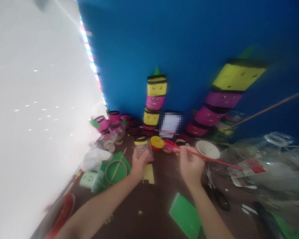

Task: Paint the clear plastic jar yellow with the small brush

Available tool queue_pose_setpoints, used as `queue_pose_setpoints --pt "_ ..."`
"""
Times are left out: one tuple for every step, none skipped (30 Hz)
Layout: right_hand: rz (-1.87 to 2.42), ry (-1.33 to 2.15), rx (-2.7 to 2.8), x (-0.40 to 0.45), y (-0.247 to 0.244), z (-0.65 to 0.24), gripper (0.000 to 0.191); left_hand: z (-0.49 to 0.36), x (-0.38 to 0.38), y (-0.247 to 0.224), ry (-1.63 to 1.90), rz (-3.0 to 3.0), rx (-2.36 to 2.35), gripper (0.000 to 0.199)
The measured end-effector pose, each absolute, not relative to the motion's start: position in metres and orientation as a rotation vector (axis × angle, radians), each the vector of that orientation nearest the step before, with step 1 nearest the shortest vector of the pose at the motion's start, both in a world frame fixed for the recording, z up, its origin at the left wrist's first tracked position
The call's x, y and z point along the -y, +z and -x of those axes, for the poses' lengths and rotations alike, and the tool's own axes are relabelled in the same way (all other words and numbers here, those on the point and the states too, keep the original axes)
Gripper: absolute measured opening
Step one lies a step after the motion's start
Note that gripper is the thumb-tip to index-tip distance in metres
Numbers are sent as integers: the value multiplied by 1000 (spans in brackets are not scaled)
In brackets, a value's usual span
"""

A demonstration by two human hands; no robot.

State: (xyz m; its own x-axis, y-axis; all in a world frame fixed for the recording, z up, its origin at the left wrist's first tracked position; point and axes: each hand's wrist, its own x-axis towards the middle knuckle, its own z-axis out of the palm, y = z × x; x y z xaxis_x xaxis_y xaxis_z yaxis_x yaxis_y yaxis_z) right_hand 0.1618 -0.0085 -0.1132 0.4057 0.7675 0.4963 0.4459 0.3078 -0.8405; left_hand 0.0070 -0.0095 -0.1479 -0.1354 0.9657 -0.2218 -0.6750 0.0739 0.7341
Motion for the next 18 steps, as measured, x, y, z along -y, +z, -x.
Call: queue_pose_setpoints --pt "1266 344 1139 9 -112 -162 24 -7 10 -148 1497 -441 -862 51" --pt "1190 381 1057 9 -110 -162 24 -7 10 -148 1495 -442 -859 51" --pt "1105 420 983 8 -108 -163 25 -7 10 -148 1492 -448 -857 50" --pt "1022 467 927 8 -105 -163 25 -7 10 -148 1488 -456 -855 50" --pt "953 528 896 8 -103 -164 26 -6 10 -149 1484 -463 -854 49" --pt "903 599 886 8 -100 -164 26 -6 10 -150 1479 -470 -852 49" --pt "874 673 892 8 -98 -165 26 -6 9 -151 1474 -473 -849 49" --pt "858 734 904 8 -97 -164 27 -6 9 -152 1471 -475 -844 49" --pt "851 779 918 8 -96 -164 27 -6 9 -153 1468 -475 -839 50" --pt "848 809 925 8 -96 -164 26 -6 8 -154 1465 -473 -834 50" --pt "845 831 926 8 -96 -163 26 -6 8 -155 1464 -471 -830 50" --pt "841 846 921 7 -97 -163 26 -6 8 -156 1463 -471 -826 50" --pt "837 859 914 7 -98 -162 26 -6 7 -157 1462 -473 -822 50" --pt "834 868 909 7 -99 -162 26 -6 7 -157 1461 -476 -816 49" --pt "833 872 907 7 -100 -162 26 -6 7 -158 1460 -480 -809 49" --pt "832 873 909 6 -100 -162 26 -6 7 -158 1460 -486 -802 48" --pt "834 873 913 6 -101 -162 26 -6 7 -158 1461 -489 -796 48" --pt "838 872 918 6 -101 -162 27 -6 7 -158 1463 -490 -792 48"
